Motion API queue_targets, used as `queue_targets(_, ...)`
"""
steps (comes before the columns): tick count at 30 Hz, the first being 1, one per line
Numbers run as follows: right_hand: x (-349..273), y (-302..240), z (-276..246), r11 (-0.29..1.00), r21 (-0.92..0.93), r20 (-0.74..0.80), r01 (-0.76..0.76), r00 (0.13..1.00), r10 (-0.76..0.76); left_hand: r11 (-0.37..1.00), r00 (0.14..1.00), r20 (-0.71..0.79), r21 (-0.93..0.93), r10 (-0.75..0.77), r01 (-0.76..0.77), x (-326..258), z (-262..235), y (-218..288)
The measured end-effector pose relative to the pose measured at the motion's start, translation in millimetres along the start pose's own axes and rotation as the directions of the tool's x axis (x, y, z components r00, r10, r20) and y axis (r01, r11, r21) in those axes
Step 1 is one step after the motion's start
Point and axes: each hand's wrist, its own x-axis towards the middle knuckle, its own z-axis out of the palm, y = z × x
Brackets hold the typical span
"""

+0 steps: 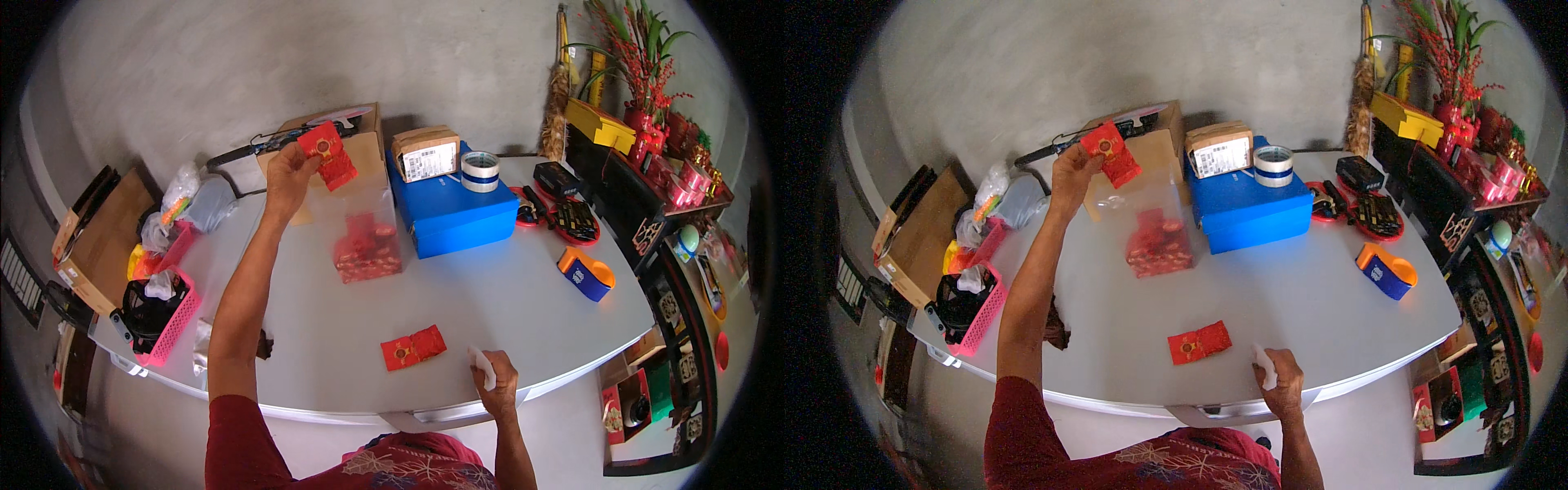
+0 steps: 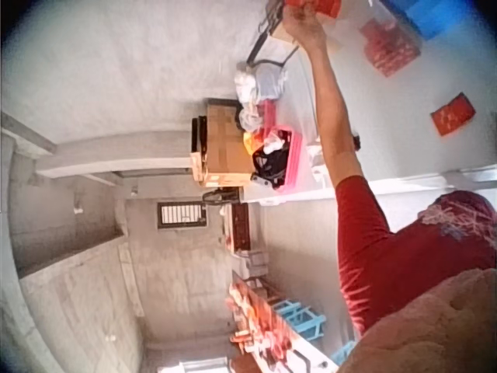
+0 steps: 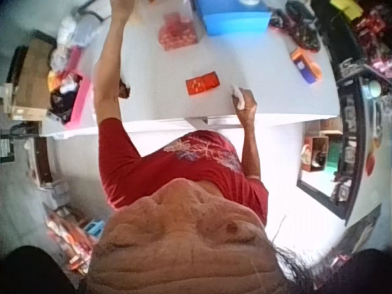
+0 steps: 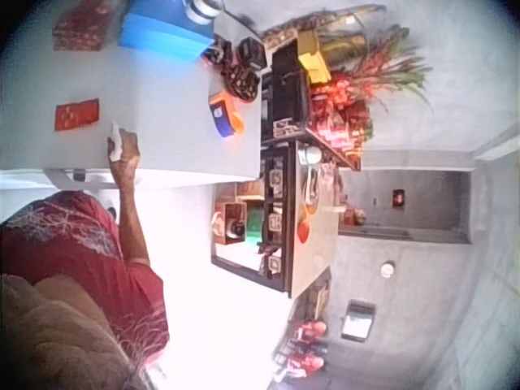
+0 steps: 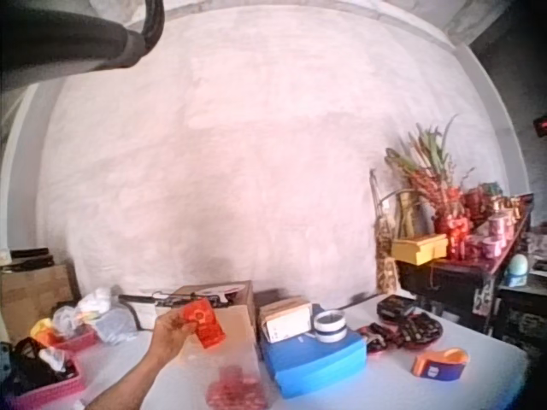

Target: The person wipes a blue box and a table surface with a white cloth, then wipes a roll of tape and a plastic bag. The person then wipes several red envelopes one by one and places them into a clear plastic bag.

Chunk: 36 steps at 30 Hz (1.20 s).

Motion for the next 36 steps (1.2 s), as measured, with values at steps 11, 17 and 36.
queue_targets(11,-2,-2,2,0.999,0.043,-0.026,-0.009,1.000,0.011,0.982,0.994,0.081,-0.167,-0.073,0.086,-5,-8,-14)
queue_targets(17,-2,-3,3,1.000,-0.014,-0.049,0.025,0.998,-0.026,0.982,0.984,0.174,0.188,-0.030,-0.004,-1,-24,-22)
queue_targets(36,-2,-6,5,0.996,-0.064,-0.062,0.068,0.996,-0.072,0.908,0.985,0.037,0.382,0.169,-0.171,-27,-21,-23)
